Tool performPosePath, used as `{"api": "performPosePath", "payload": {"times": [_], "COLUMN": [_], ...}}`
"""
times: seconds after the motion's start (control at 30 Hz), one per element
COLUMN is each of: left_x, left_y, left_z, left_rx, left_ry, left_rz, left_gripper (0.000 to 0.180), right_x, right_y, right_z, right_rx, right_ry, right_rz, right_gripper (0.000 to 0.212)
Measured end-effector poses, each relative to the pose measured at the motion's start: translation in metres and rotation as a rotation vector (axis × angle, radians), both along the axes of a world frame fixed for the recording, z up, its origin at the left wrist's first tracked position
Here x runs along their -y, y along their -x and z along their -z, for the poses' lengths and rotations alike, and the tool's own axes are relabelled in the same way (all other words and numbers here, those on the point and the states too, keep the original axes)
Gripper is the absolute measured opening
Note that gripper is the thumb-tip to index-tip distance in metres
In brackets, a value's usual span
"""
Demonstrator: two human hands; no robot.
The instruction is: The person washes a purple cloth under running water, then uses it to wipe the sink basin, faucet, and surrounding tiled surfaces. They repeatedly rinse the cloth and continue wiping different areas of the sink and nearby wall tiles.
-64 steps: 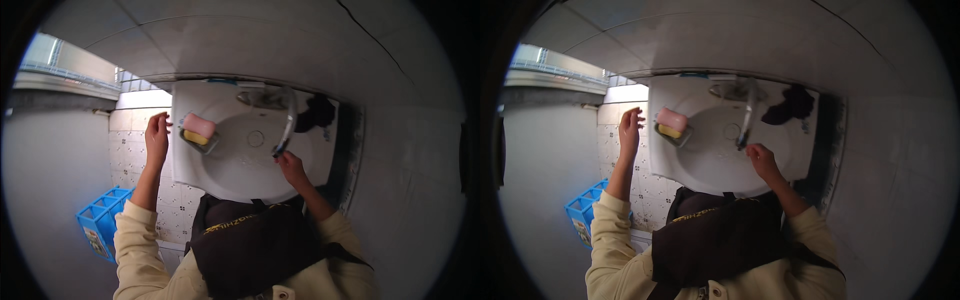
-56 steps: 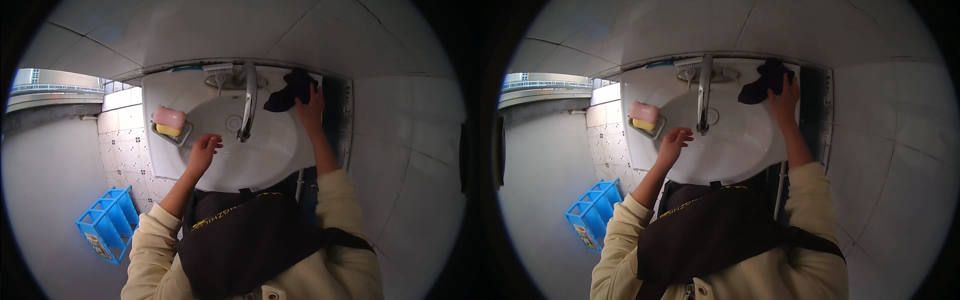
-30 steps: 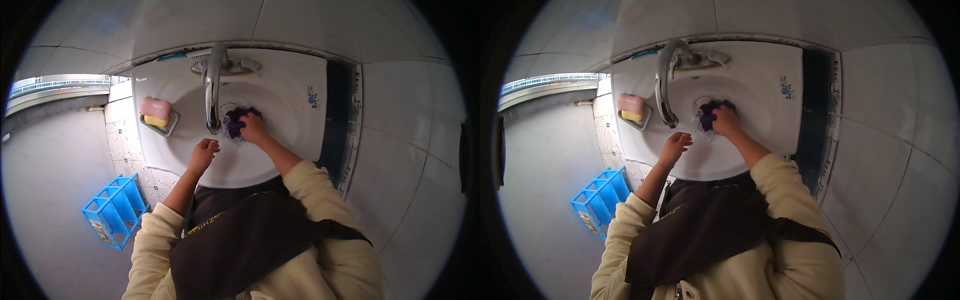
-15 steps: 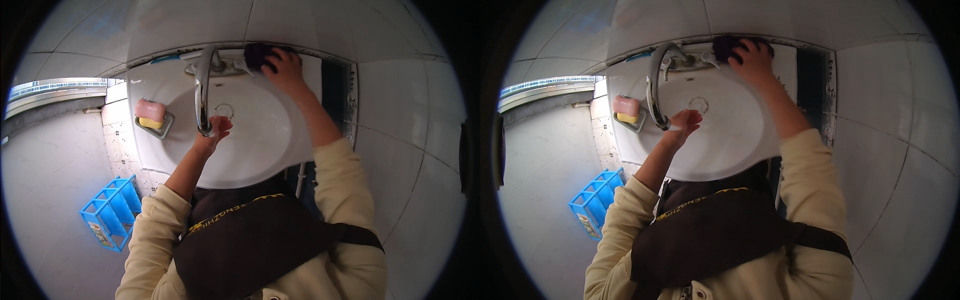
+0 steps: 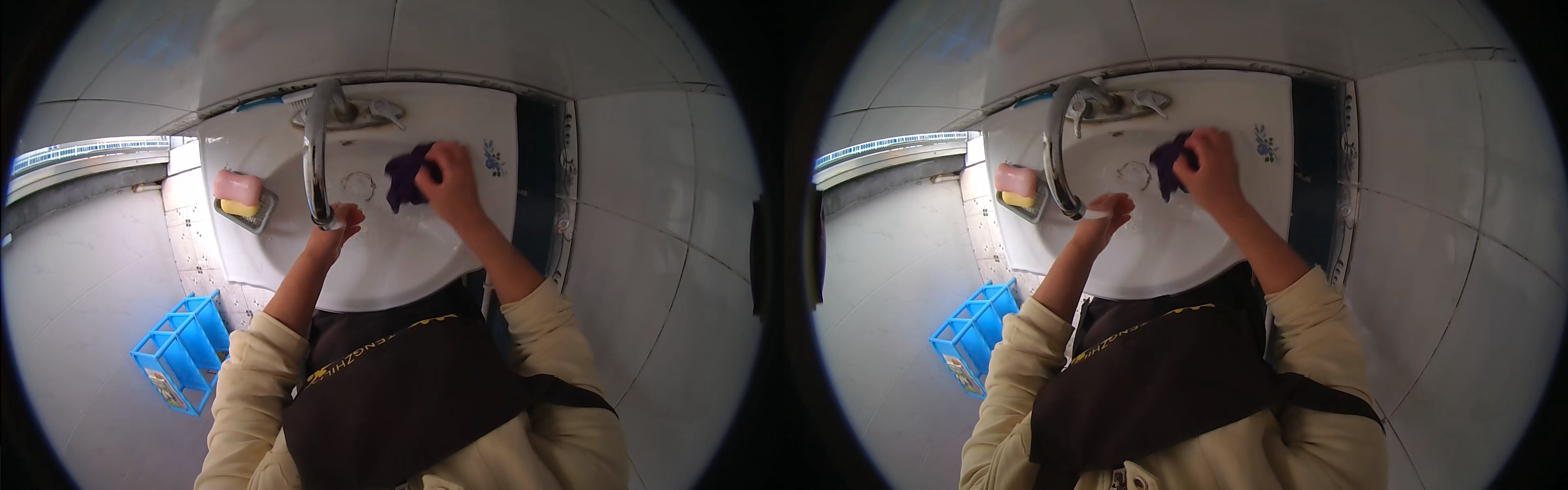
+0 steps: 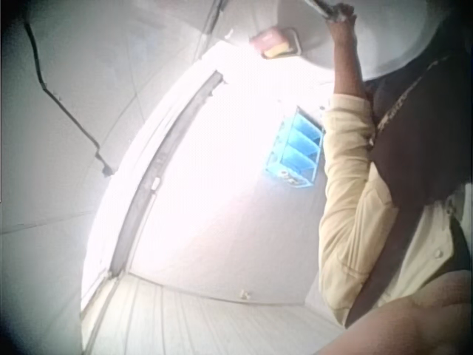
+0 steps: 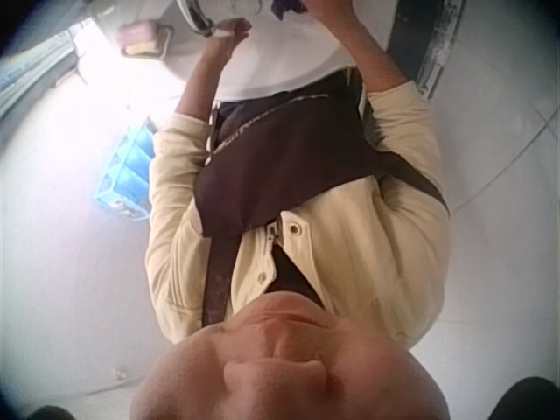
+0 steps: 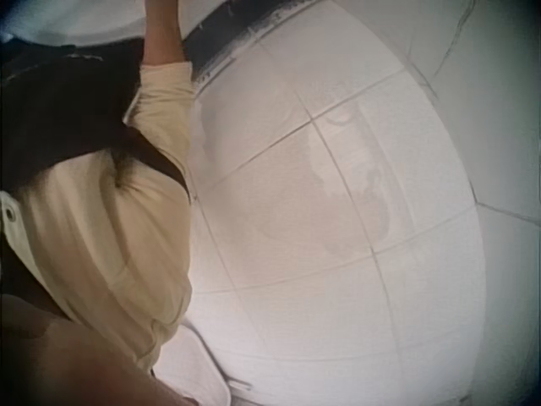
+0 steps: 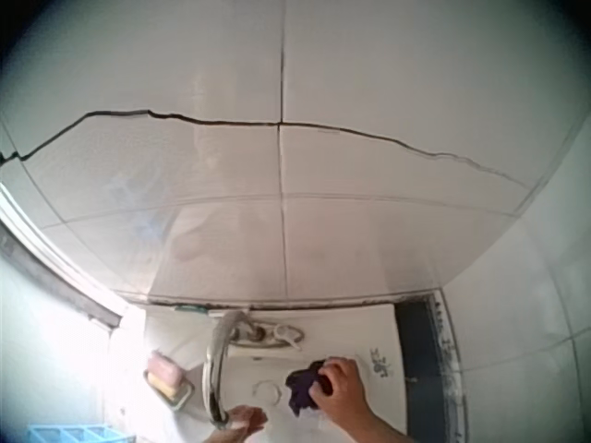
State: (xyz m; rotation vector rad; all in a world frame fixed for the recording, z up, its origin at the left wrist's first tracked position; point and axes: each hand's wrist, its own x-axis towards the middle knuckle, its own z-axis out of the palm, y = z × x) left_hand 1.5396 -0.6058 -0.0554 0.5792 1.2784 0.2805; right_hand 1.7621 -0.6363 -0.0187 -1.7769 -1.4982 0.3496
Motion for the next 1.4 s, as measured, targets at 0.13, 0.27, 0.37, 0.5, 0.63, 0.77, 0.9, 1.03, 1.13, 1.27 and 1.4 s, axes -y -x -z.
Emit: {"api": "performPosePath", "payload": {"times": [0.13, 0.27, 0.37, 0.5, 0.63, 0.77, 0.9, 1.03, 1.13, 1.27, 1.4], "left_x": [0.007, 0.010, 0.014, 0.020, 0.026, 0.025, 0.027, 0.025, 0.022, 0.021, 0.015], "left_y": [-0.012, -0.017, -0.016, -0.019, -0.029, -0.030, -0.026, -0.014, 0.004, 0.017, 0.038], "left_z": [-0.005, -0.003, -0.002, -0.001, -0.001, 0.002, 0.000, 0.001, 0.010, 0.019, 0.021], "left_rx": [-0.049, -0.050, -0.075, -0.089, -0.087, -0.082, -0.099, -0.108, -0.160, -0.251, -0.398], "left_ry": [0.028, 0.049, 0.043, 0.061, 0.092, 0.072, 0.077, 0.084, 0.009, -0.007, -0.328], "left_rz": [0.023, 0.101, 0.120, 0.142, 0.189, 0.249, 0.266, 0.269, 0.265, 0.168, 0.353], "left_gripper": [0.024, 0.026, 0.025, 0.024, 0.023, 0.023, 0.025, 0.026, 0.030, 0.032, 0.028], "right_x": [-0.046, -0.055, -0.039, 0.020, 0.076, 0.098, 0.098, 0.070, 0.050, 0.060, 0.039], "right_y": [-0.029, -0.059, -0.109, -0.122, -0.050, -0.001, 0.037, 0.045, 0.028, 0.069, 0.111], "right_z": [-0.003, 0.040, 0.042, 0.051, 0.053, 0.064, 0.076, 0.068, 0.060, 0.082, 0.077], "right_rx": [0.343, 0.539, 0.548, 0.543, 0.503, 0.458, 0.222, -0.034, 0.184, 0.452, 0.244], "right_ry": [-0.056, 0.094, 0.094, 0.145, 0.158, 0.188, 0.303, 0.150, 0.225, 0.589, 0.834], "right_rz": [-0.039, -0.205, -0.140, 0.018, 0.103, 0.071, -0.217, -0.148, 0.006, -0.271, -0.403], "right_gripper": [0.032, 0.034, 0.037, 0.038, 0.040, 0.032, 0.028, 0.023, 0.040, 0.056, 0.063]}}
